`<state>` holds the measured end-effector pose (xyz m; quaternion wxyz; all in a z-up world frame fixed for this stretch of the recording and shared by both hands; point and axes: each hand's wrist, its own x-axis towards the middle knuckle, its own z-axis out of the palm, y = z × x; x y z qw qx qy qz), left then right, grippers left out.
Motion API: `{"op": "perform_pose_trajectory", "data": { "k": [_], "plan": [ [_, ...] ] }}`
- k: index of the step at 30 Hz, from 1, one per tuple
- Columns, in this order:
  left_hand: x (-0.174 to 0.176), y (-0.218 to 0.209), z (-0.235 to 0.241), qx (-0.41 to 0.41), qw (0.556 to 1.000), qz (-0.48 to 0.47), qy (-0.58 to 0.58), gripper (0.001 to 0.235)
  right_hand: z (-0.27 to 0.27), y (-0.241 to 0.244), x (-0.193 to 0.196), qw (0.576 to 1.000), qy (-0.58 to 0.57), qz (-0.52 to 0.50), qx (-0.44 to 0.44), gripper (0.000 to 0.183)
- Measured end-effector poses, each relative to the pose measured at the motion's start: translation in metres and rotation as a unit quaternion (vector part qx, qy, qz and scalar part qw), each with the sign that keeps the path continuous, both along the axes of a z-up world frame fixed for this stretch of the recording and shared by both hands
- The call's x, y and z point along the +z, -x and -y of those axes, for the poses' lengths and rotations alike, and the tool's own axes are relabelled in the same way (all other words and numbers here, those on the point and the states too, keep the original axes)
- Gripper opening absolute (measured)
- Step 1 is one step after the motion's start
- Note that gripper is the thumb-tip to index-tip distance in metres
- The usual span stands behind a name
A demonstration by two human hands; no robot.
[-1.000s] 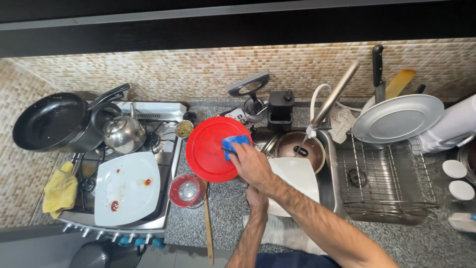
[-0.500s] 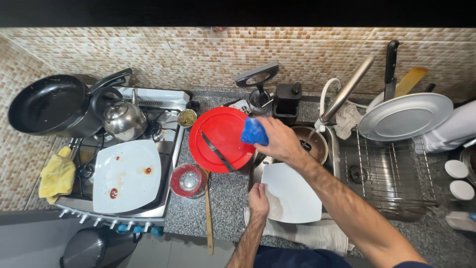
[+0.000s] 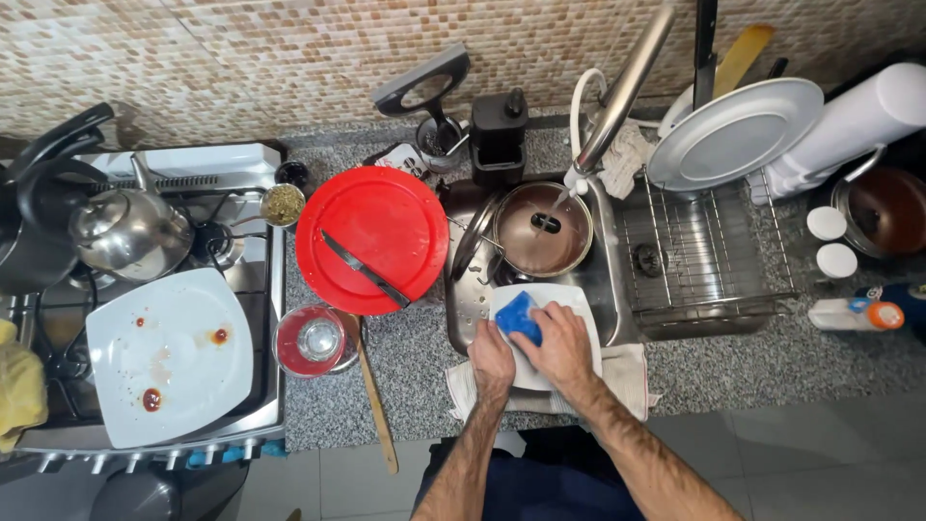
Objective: Washing and rinsing plates, a bowl, and a knife in a kitchen sink.
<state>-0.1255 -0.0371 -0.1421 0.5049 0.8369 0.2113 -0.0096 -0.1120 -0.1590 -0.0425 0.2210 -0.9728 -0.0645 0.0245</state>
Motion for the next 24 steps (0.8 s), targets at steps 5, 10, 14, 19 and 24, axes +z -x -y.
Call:
{"op": "perform_pose_trajectory", "data": {
  "k": [5,10,14,19,24],
  "plan": [
    [0.02,0.0,-0.002,0.005,1.0,-0.023,0.019,0.025,0.033,0.023,-0.015,0.996,0.048,-0.067,-0.015,0.049],
    [0.044,0.007,0.001,0.01,1.0,0.005,0.012,0.026,0.026,0.001,-0.019,0.998,0.029,-0.033,-0.042,0.059],
    [0.049,-0.001,-0.002,-0.024,0.997,0.012,-0.077,0.024,0.017,0.029,-0.004,0.999,0.018,-0.003,0.041,0.045],
    [0.054,-0.019,-0.004,-0.019,0.983,-0.092,-0.157,0.032,0.049,0.045,0.013,0.997,0.017,0.016,0.069,0.04],
    [0.029,-0.031,-0.008,-0.077,0.981,-0.146,-0.101,0.045,0.021,0.048,-0.001,0.992,-0.056,0.031,0.108,0.03]
  ]
}}
